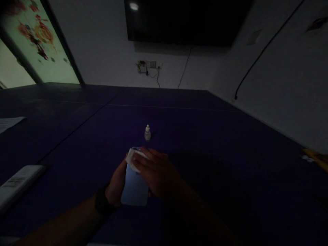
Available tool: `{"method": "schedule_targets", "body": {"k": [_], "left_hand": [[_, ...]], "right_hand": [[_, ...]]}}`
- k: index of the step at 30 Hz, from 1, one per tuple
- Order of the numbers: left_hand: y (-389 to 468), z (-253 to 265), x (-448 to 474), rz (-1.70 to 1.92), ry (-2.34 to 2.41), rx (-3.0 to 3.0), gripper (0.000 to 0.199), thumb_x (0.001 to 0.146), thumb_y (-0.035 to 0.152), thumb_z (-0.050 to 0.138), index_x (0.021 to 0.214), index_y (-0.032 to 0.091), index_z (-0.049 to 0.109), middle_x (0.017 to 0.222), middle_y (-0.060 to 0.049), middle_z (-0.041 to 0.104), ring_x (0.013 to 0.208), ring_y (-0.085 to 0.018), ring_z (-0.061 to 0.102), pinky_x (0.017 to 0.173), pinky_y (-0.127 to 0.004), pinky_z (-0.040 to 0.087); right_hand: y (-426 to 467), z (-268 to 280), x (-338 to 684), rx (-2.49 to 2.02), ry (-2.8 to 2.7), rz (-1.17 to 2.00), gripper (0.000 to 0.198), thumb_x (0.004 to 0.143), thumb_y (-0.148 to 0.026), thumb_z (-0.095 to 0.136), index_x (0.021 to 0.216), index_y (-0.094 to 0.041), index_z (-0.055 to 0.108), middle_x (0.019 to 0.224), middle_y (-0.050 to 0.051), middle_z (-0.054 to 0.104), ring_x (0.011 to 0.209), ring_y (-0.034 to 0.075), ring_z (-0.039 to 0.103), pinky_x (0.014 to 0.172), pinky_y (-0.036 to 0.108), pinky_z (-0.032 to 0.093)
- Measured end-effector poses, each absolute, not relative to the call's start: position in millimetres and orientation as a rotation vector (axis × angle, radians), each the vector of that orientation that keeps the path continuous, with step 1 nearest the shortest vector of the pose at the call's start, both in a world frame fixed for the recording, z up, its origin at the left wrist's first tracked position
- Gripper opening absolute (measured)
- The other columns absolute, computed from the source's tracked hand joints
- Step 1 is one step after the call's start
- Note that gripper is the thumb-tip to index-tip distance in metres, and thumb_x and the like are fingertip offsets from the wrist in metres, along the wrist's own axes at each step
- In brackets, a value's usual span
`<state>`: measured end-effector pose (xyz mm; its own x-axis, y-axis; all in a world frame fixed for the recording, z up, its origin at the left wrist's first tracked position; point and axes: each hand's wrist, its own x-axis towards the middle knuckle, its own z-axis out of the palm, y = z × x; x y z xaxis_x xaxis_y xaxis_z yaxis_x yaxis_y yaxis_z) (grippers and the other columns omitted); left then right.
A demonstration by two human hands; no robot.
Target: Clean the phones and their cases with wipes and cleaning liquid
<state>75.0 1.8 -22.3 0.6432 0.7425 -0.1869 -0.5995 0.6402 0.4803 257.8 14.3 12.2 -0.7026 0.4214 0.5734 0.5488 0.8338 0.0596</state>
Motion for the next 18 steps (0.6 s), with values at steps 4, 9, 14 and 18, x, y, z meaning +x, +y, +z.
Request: {"method": "schedule_targets", "body": {"k": [4, 9, 14, 18], "left_hand": [[0.6, -23.1, 75.3, 0.756, 0.396, 0.376, 0.078, 0.088, 0.081, 0.043, 0.109, 0.011, 0.069, 0.085, -0.014, 0.076, 0.072, -0.026, 0.073, 0.069, -0.04, 0.058], [2.6, -20.6, 76.3, 0.859, 0.44, 0.336, 0.067, 0.094, 0.071, 0.046, 0.114, 0.011, 0.068, 0.087, -0.01, 0.075, 0.075, -0.021, 0.072, 0.077, -0.033, 0.055], [7.6, -10.8, 70.9, 0.816, 0.352, 0.376, 0.076, 0.091, 0.078, 0.039, 0.122, 0.014, 0.066, 0.097, -0.013, 0.074, 0.08, -0.025, 0.072, 0.076, -0.04, 0.055], [13.5, -4.4, 65.8, 0.852, 0.354, 0.421, 0.079, 0.092, 0.079, 0.034, 0.125, 0.013, 0.064, 0.098, -0.013, 0.073, 0.079, -0.025, 0.071, 0.074, -0.041, 0.055]], "right_hand": [[15.8, 15.7, 262.2, -0.653, -2.452, -0.303, 0.039, 0.097, -0.01, 0.051, 0.134, -0.019, 0.064, 0.139, 0.003, 0.068, 0.146, 0.02, 0.044, 0.119, 0.042, 0.04], [13.4, 19.0, 262.9, -0.535, -2.444, -0.17, 0.036, 0.095, -0.012, 0.054, 0.126, -0.022, 0.068, 0.129, 0.002, 0.074, 0.139, 0.02, 0.053, 0.117, 0.042, 0.04], [22.5, 17.1, 286.3, -0.884, -2.031, 0.156, 0.028, 0.098, -0.025, 0.046, 0.097, -0.023, 0.074, 0.095, 0.003, 0.079, 0.095, 0.02, 0.072, 0.086, 0.034, 0.055], [49.5, 6.2, 307.0, -1.511, -1.578, 0.298, 0.044, 0.099, -0.042, 0.034, 0.098, -0.016, 0.07, 0.083, 0.007, 0.074, 0.073, 0.022, 0.068, 0.06, 0.031, 0.052]]}}
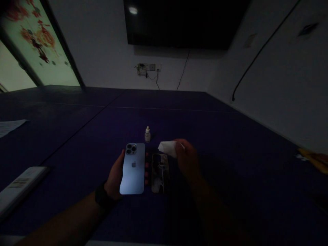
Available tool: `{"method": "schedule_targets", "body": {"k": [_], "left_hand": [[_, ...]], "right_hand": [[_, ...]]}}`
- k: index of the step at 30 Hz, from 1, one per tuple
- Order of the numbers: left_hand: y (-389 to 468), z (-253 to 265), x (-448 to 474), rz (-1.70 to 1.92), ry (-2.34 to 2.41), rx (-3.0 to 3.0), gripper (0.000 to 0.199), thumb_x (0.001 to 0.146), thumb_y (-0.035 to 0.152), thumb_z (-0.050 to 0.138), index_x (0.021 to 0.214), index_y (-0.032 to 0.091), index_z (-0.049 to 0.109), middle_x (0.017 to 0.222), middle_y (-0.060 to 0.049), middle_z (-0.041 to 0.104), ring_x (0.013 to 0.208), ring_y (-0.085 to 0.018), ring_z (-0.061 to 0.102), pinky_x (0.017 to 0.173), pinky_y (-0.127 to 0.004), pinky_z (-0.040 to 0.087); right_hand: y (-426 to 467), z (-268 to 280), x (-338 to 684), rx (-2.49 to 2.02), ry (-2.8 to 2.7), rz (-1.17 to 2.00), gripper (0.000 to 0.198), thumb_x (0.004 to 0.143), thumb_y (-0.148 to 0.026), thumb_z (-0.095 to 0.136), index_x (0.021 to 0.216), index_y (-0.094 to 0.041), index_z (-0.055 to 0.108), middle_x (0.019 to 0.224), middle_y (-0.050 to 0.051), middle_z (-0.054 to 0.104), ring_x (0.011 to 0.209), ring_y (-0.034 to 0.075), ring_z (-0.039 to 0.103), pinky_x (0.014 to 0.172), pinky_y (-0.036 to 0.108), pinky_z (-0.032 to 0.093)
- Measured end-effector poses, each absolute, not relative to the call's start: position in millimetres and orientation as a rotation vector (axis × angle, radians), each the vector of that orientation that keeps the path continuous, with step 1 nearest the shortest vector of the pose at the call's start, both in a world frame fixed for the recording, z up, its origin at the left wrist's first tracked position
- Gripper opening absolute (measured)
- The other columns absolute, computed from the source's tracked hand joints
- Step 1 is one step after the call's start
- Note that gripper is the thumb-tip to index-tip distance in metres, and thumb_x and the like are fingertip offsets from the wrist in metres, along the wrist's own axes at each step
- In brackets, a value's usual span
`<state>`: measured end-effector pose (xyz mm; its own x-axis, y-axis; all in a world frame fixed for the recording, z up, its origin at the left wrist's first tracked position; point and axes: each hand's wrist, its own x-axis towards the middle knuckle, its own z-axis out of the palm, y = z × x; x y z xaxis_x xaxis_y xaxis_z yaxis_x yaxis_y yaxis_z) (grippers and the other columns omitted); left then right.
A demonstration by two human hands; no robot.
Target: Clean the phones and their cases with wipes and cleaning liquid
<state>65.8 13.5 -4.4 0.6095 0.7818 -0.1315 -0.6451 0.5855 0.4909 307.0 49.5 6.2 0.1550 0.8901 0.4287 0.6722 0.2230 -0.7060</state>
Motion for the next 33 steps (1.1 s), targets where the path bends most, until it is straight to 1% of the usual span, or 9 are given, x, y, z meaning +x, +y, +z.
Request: {"method": "schedule_targets", "body": {"k": [2, 5, 9, 14, 18, 23, 27, 29, 33], "left_hand": [[16.9, -4.0, 64.9, 0.88, 0.444, 0.464, 0.077, 0.092, 0.078, 0.035, 0.12, 0.013, 0.065, 0.095, -0.013, 0.073, 0.077, -0.025, 0.07, 0.072, -0.039, 0.055], [21.6, -6.5, 64.1, 0.904, 0.677, 0.587, 0.071, 0.091, 0.074, 0.041, 0.118, 0.013, 0.064, 0.089, -0.013, 0.072, 0.072, -0.025, 0.07, 0.066, -0.038, 0.055], [27.4, -11.6, 60.0, 1.041, 1.038, 0.896, 0.05, 0.089, 0.055, 0.059, 0.123, 0.019, 0.056, 0.087, -0.005, 0.069, 0.067, -0.019, 0.065, 0.061, -0.03, 0.05], [34.7, -16.9, 51.3, 0.937, 1.333, 1.316, 0.038, 0.093, 0.049, 0.049, 0.116, 0.02, 0.059, 0.087, -0.002, 0.066, 0.07, -0.017, 0.061, 0.063, -0.027, 0.047], [38.6, -18.8, 47.6, 0.888, 1.414, 1.41, 0.037, 0.094, 0.048, 0.044, 0.112, 0.02, 0.059, 0.087, -0.004, 0.067, 0.073, -0.019, 0.063, 0.065, -0.029, 0.047], [40.4, -15.0, 46.3, 0.774, 1.541, 1.539, 0.035, 0.095, 0.038, 0.04, 0.118, 0.018, 0.057, 0.096, -0.009, 0.072, 0.082, -0.022, 0.069, 0.07, -0.031, 0.049], [41.5, -7.7, 45.0, 0.645, 1.681, 1.695, 0.037, 0.095, 0.032, 0.041, 0.123, 0.016, 0.059, 0.117, -0.017, 0.072, 0.104, -0.028, 0.069, 0.085, -0.036, 0.049], [40.4, -3.2, 45.0, 0.566, 1.748, 1.777, 0.041, 0.095, 0.032, 0.043, 0.128, 0.014, 0.057, 0.121, -0.02, 0.071, 0.111, -0.032, 0.068, 0.091, -0.04, 0.048], [32.0, 6.2, 50.5, 0.397, 1.863, 1.888, 0.045, 0.094, 0.035, 0.045, 0.13, 0.01, 0.056, 0.114, -0.025, 0.072, 0.104, -0.039, 0.07, 0.088, -0.047, 0.049]], "right_hand": [[63.5, -2.2, 311.1, -1.657, -1.567, 0.301, 0.039, 0.096, -0.037, 0.037, 0.106, -0.016, 0.068, 0.092, 0.009, 0.075, 0.078, 0.022, 0.068, 0.062, 0.03, 0.051], [77.2, -14.8, 314.0, -1.831, -1.602, 0.297, 0.033, 0.094, -0.029, 0.04, 0.107, -0.017, 0.068, 0.094, 0.009, 0.074, 0.081, 0.022, 0.068, 0.069, 0.03, 0.05], [81.6, -24.6, 322.2, -2.025, -1.718, 0.239, 0.025, 0.09, -0.021, 0.05, 0.105, -0.018, 0.069, 0.1, 0.012, 0.074, 0.092, 0.024, 0.068, 0.082, 0.032, 0.048], [81.3, -25.1, 333.3, -2.207, -1.832, 0.117, 0.024, 0.091, -0.019, 0.052, 0.108, -0.015, 0.07, 0.11, 0.017, 0.072, 0.107, 0.028, 0.066, 0.09, 0.036, 0.045], [82.1, -22.6, 333.6, -2.283, -1.891, 0.073, 0.027, 0.094, -0.023, 0.051, 0.113, -0.017, 0.069, 0.111, 0.015, 0.073, 0.108, 0.027, 0.067, 0.089, 0.035, 0.046], [82.1, -18.7, 332.9, -2.34, -1.935, 0.044, 0.028, 0.095, -0.026, 0.05, 0.116, -0.018, 0.067, 0.114, 0.014, 0.073, 0.109, 0.028, 0.067, 0.088, 0.035, 0.048], [80.1, -14.4, 337.3, -2.422, -1.899, 0.017, 0.029, 0.096, -0.024, 0.048, 0.116, -0.015, 0.068, 0.112, 0.02, 0.073, 0.107, 0.032, 0.069, 0.084, 0.04, 0.05], [78.6, -12.0, 339.4, -2.463, -1.867, 0.002, 0.03, 0.096, -0.023, 0.046, 0.115, -0.013, 0.068, 0.11, 0.023, 0.073, 0.106, 0.034, 0.069, 0.083, 0.043, 0.051], [75.9, -7.6, 338.8, -2.496, -1.84, -0.03, 0.031, 0.095, -0.026, 0.049, 0.115, -0.011, 0.067, 0.114, 0.026, 0.07, 0.11, 0.037, 0.067, 0.087, 0.048, 0.05]]}}
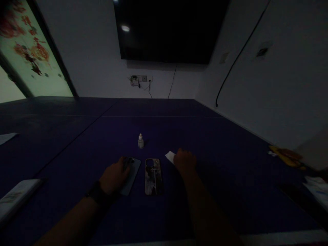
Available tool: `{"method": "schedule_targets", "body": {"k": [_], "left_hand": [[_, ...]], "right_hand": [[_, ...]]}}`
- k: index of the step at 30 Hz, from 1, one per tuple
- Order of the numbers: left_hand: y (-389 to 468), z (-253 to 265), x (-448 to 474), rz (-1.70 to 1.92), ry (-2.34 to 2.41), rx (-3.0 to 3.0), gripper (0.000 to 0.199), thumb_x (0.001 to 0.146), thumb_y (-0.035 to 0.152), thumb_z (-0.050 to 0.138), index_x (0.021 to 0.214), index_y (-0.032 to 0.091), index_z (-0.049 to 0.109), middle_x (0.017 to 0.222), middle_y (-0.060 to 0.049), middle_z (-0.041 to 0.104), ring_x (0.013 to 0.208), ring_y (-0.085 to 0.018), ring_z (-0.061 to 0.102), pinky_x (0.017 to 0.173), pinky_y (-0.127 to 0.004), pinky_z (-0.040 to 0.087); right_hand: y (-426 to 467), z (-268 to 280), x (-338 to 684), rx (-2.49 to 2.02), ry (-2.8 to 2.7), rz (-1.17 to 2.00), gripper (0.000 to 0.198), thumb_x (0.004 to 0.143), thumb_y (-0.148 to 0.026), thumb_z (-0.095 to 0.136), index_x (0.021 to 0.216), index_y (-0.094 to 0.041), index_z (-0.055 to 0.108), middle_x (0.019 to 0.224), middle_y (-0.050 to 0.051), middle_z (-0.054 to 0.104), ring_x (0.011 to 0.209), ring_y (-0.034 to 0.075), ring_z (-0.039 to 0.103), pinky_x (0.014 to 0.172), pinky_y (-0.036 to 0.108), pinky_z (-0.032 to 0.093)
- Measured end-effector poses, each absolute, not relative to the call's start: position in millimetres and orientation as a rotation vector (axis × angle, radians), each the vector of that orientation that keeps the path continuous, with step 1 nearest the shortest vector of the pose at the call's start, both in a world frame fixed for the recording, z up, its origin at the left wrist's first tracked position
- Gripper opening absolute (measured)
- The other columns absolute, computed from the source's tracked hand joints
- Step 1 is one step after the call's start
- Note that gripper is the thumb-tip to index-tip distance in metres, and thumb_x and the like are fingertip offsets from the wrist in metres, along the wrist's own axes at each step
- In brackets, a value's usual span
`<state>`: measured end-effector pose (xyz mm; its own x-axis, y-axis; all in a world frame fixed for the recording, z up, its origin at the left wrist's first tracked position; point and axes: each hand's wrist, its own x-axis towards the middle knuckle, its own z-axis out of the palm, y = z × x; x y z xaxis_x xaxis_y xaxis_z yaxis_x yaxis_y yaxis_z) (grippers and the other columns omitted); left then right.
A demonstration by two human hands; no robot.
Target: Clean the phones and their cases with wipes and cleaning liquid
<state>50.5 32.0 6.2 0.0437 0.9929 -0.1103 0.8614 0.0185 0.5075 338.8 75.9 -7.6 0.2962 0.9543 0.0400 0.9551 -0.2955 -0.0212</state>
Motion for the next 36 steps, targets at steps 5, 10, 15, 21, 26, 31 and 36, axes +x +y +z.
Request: {"method": "schedule_targets", "body": {"k": [5, 10, 15, 21, 26, 31, 36], "left_hand": [[15.6, 14.4, 63.7, 0.128, 2.022, 2.08, 0.068, 0.095, 0.057, 0.044, 0.143, 0.01, 0.048, 0.124, -0.026, 0.066, 0.107, -0.041, 0.069, 0.085, -0.048, 0.052], [9.0, 15.3, 71.4, -0.001, 2.06, 2.157, 0.074, 0.093, 0.058, 0.05, 0.146, 0.007, 0.046, 0.131, -0.03, 0.06, 0.111, -0.04, 0.066, 0.086, -0.045, 0.052], [15.8, 12.9, 79.0, 0.039, 2.052, 2.135, 0.066, 0.093, 0.058, 0.051, 0.125, 0.001, 0.061, 0.119, -0.032, 0.062, 0.11, -0.043, 0.065, 0.085, -0.048, 0.052], [22.0, 9.2, 80.9, 0.078, 2.013, 2.133, 0.073, 0.091, 0.069, 0.044, 0.122, 0.006, 0.065, 0.121, -0.031, 0.062, 0.108, -0.043, 0.066, 0.085, -0.05, 0.052], [19.5, 7.4, 63.2, 0.133, 1.983, 2.136, 0.078, 0.091, 0.074, 0.036, 0.12, 0.009, 0.067, 0.12, -0.031, 0.065, 0.101, -0.042, 0.069, 0.079, -0.048, 0.053], [32.8, 23.9, 24.1, 0.104, 1.923, 2.204, 0.058, 0.091, 0.069, 0.043, 0.083, 0.021, 0.074, 0.089, -0.021, 0.075, 0.087, -0.036, 0.073, 0.076, -0.045, 0.052], [74.4, 36.0, -12.9, 0.147, 1.865, 2.324, 0.038, 0.098, 0.039, 0.042, 0.103, 0.02, 0.074, 0.106, -0.017, 0.075, 0.099, -0.03, 0.071, 0.088, -0.042, 0.052]], "right_hand": [[72.8, -3.9, 331.2, -2.461, -1.872, -0.062, 0.035, 0.095, -0.034, 0.05, 0.117, -0.011, 0.066, 0.12, 0.024, 0.068, 0.114, 0.036, 0.064, 0.09, 0.048, 0.049], [68.4, -0.9, 324.2, -2.41, -1.902, -0.11, 0.035, 0.096, -0.034, 0.048, 0.116, -0.012, 0.066, 0.122, 0.024, 0.067, 0.114, 0.036, 0.063, 0.089, 0.048, 0.048], [66.7, -2.2, 320.7, -2.37, -1.919, -0.133, 0.033, 0.095, -0.033, 0.049, 0.114, -0.013, 0.067, 0.12, 0.023, 0.068, 0.113, 0.036, 0.063, 0.087, 0.046, 0.047], [66.3, 0.7, 317.9, -2.305, -1.923, -0.189, 0.03, 0.095, -0.032, 0.05, 0.111, -0.012, 0.067, 0.117, 0.024, 0.068, 0.111, 0.038, 0.062, 0.087, 0.047, 0.045], [58.9, 6.9, 302.9, -2.117, -1.997, -0.189, 0.027, 0.098, -0.029, 0.046, 0.11, -0.015, 0.065, 0.116, 0.018, 0.068, 0.11, 0.033, 0.062, 0.09, 0.042, 0.044], [50.1, -7.5, 280.6, -1.918, -2.104, -0.049, 0.021, 0.098, -0.03, 0.049, 0.104, -0.019, 0.066, 0.101, 0.011, 0.071, 0.096, 0.025, 0.066, 0.081, 0.033, 0.046], [68.1, -27.3, 288.3, -1.782, -2.105, 0.046, 0.028, 0.1, -0.02, 0.044, 0.116, -0.015, 0.067, 0.117, 0.014, 0.069, 0.112, 0.024, 0.065, 0.098, 0.034, 0.047]]}}
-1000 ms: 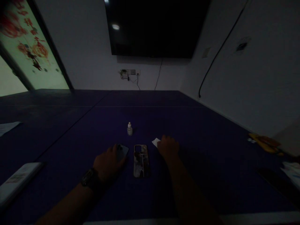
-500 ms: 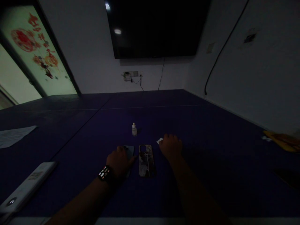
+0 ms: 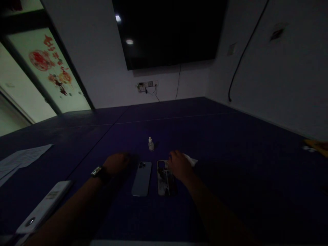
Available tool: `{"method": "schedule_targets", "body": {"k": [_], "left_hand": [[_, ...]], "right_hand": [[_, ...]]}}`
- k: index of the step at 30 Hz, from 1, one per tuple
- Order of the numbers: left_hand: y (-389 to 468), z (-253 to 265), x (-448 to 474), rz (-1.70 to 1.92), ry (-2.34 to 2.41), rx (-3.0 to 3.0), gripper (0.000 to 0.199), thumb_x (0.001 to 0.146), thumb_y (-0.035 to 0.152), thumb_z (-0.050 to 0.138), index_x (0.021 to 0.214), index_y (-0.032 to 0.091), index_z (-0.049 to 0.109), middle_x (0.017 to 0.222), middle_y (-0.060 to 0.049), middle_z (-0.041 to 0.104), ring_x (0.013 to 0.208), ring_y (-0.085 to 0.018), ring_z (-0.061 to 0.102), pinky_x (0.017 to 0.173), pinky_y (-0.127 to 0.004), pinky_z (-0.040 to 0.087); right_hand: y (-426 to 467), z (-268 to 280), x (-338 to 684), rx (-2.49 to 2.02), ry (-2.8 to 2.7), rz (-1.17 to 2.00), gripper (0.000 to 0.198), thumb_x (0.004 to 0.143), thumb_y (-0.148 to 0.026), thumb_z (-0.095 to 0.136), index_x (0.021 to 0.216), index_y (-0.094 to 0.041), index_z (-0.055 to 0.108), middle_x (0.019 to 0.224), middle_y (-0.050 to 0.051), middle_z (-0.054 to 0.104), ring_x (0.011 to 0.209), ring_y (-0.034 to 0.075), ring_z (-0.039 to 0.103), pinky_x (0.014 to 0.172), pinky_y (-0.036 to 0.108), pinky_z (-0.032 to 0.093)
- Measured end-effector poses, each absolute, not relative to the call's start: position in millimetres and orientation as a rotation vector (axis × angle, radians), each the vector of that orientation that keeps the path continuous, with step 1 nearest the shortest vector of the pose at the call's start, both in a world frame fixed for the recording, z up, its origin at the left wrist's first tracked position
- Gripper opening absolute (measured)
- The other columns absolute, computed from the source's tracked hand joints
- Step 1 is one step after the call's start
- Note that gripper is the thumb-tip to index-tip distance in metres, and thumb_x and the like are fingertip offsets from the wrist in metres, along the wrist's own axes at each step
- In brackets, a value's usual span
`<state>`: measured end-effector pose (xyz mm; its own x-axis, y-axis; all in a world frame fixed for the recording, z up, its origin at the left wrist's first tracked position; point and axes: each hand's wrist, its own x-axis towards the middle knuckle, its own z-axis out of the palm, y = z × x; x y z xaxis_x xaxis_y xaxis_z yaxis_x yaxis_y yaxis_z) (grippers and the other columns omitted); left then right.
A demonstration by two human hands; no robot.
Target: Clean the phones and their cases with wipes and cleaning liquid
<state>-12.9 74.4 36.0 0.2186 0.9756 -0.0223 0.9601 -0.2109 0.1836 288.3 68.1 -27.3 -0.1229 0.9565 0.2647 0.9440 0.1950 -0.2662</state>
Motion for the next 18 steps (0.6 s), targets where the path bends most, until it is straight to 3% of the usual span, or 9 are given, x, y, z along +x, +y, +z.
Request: {"method": "schedule_targets", "body": {"k": [3, 6, 12, 18], "left_hand": [[93.7, 22.0, -21.9, 0.26, 1.807, 2.403, 0.04, 0.099, 0.028, 0.038, 0.124, 0.02, 0.068, 0.128, -0.015, 0.069, 0.12, -0.025, 0.063, 0.107, -0.037, 0.045], [102.7, -1.8, -22.9, 0.336, 1.778, 2.436, 0.045, 0.101, 0.029, 0.036, 0.137, 0.018, 0.06, 0.138, -0.014, 0.064, 0.129, -0.023, 0.058, 0.113, -0.037, 0.041], [113.5, -30.7, -25.2, 0.367, 1.773, 2.493, 0.051, 0.101, 0.034, 0.039, 0.144, 0.012, 0.055, 0.153, -0.017, 0.051, 0.143, -0.026, 0.047, 0.122, -0.038, 0.031], [118.1, -37.3, -27.2, 0.374, 1.781, 2.538, 0.052, 0.101, 0.035, 0.039, 0.146, 0.014, 0.053, 0.153, -0.016, 0.052, 0.142, -0.027, 0.048, 0.121, -0.04, 0.033]], "right_hand": [[84.1, -35.8, 302.1, -1.682, -2.125, 0.091, 0.038, 0.101, -0.012, 0.037, 0.126, -0.015, 0.065, 0.128, 0.012, 0.067, 0.122, 0.019, 0.062, 0.107, 0.031, 0.045], [94.5, -43.7, 310.4, -1.631, -2.151, 0.089, 0.042, 0.099, -0.009, 0.037, 0.132, -0.013, 0.063, 0.136, 0.013, 0.065, 0.127, 0.019, 0.06, 0.112, 0.034, 0.043], [101.4, -54.5, 311.6, -1.635, -2.221, 0.046, 0.047, 0.093, -0.004, 0.041, 0.136, -0.005, 0.061, 0.143, 0.019, 0.06, 0.133, 0.026, 0.055, 0.116, 0.04, 0.039], [106.3, -43.7, 315.1, -1.627, -2.293, 0.021, 0.044, 0.093, -0.004, 0.041, 0.127, -0.009, 0.068, 0.135, 0.015, 0.066, 0.129, 0.024, 0.057, 0.117, 0.037, 0.037]]}}
